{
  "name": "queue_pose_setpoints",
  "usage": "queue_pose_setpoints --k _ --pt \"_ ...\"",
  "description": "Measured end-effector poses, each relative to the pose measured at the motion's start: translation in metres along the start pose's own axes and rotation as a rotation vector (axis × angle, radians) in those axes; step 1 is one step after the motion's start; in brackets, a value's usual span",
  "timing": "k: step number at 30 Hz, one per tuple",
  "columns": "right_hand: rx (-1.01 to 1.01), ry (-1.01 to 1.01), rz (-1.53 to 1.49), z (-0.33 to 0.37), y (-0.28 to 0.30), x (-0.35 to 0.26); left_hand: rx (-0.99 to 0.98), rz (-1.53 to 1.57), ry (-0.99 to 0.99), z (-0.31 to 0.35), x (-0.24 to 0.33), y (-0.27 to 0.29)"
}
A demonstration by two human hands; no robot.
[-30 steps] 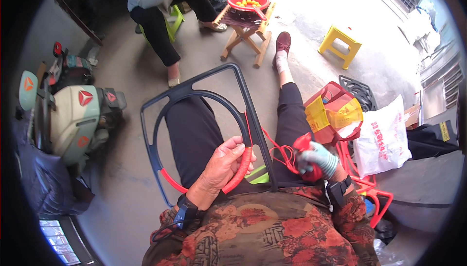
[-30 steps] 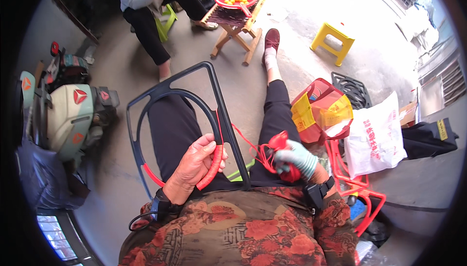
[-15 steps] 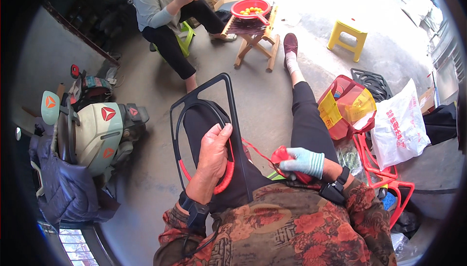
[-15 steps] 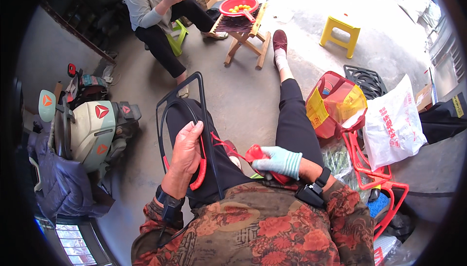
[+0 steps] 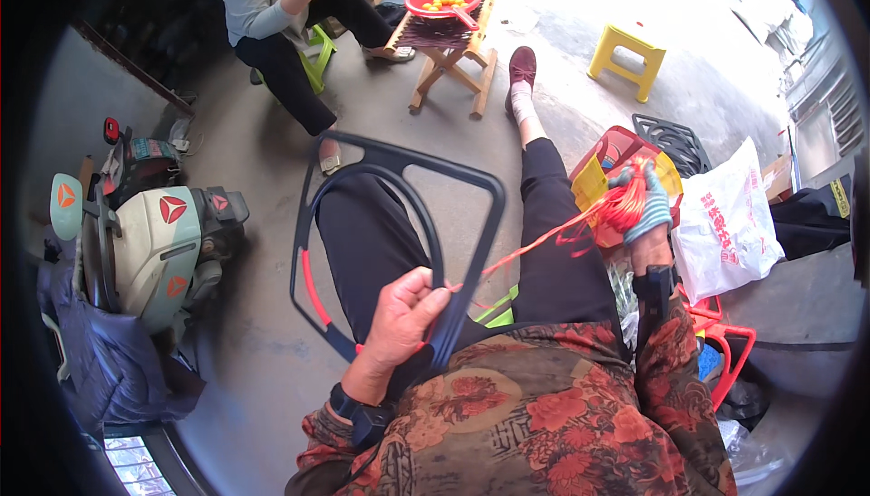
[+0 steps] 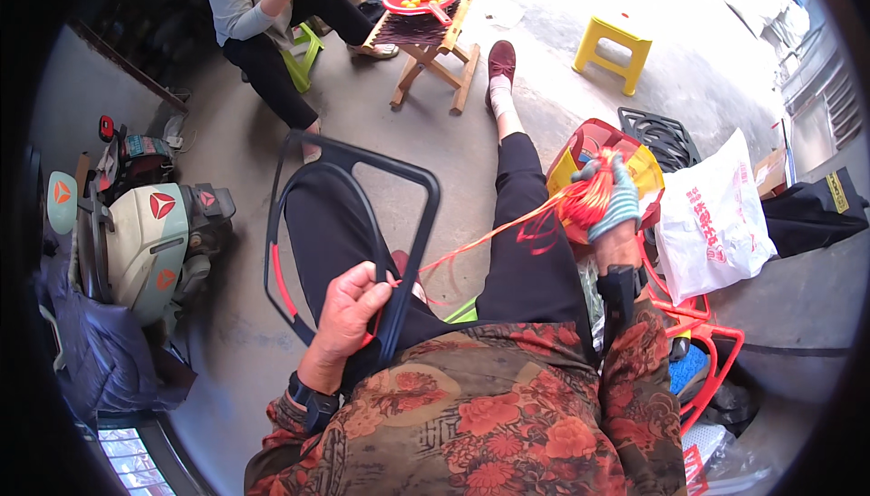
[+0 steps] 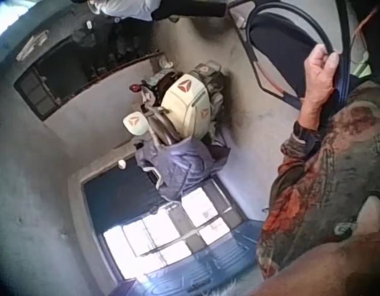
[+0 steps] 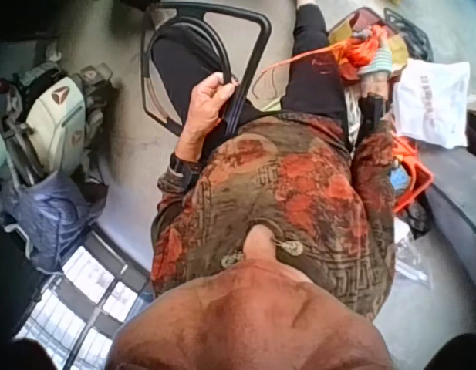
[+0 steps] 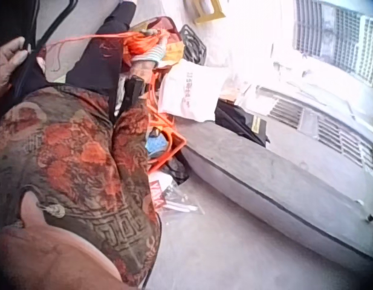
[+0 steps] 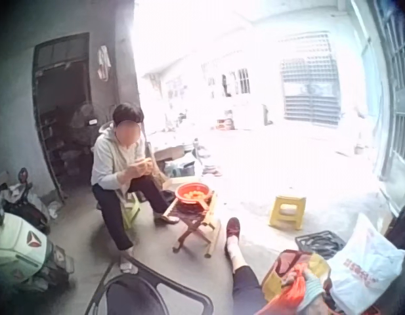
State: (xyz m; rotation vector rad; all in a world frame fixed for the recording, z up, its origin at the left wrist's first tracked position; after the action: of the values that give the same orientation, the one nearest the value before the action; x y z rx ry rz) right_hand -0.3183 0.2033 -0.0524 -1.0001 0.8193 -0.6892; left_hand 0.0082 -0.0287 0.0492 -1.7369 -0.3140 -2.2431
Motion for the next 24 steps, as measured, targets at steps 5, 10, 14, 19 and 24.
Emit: queue_pose_setpoints --k 5,10,14,19,24 --pt "0.010 0.026 0.145 -0.009 -0.036 0.003 0.018 -0.078 -0.103 0.001 0.010 -0.001" --pt "-0.182 -0.088 0.946 0.016 -0.059 0.070 0.087 -0.167 -0.035 -0.004 0.015 0.006" --pt "-0.350 0.219 1.502 0.026 -0.081 0.117 0.166 -0.215 -0.086 -0.012 0.010 0.002" --pt "-0.381 0.015 1.000 0.042 -0.098 0.185 -0.002 0.064 0.071 -0.012 0.001 -0.006" --pt "-0.086 -0.859 0.276 0.068 -0.100 0.213 -0.069 0.100 0.099 -0.021 -0.010 -0.011"
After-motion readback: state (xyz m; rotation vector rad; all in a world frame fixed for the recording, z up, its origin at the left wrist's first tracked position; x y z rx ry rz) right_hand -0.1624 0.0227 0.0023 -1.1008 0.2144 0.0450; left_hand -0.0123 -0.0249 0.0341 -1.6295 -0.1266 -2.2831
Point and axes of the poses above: each hand's wrist, its own z-axis away from the middle knuckle, its own y-axis out of the back of the hand, x = y × z, the point moved 2 cm from there along -z, towards the middle knuckle, and after that the axes turned 11 degrees about -z, right-handed, at the moved point
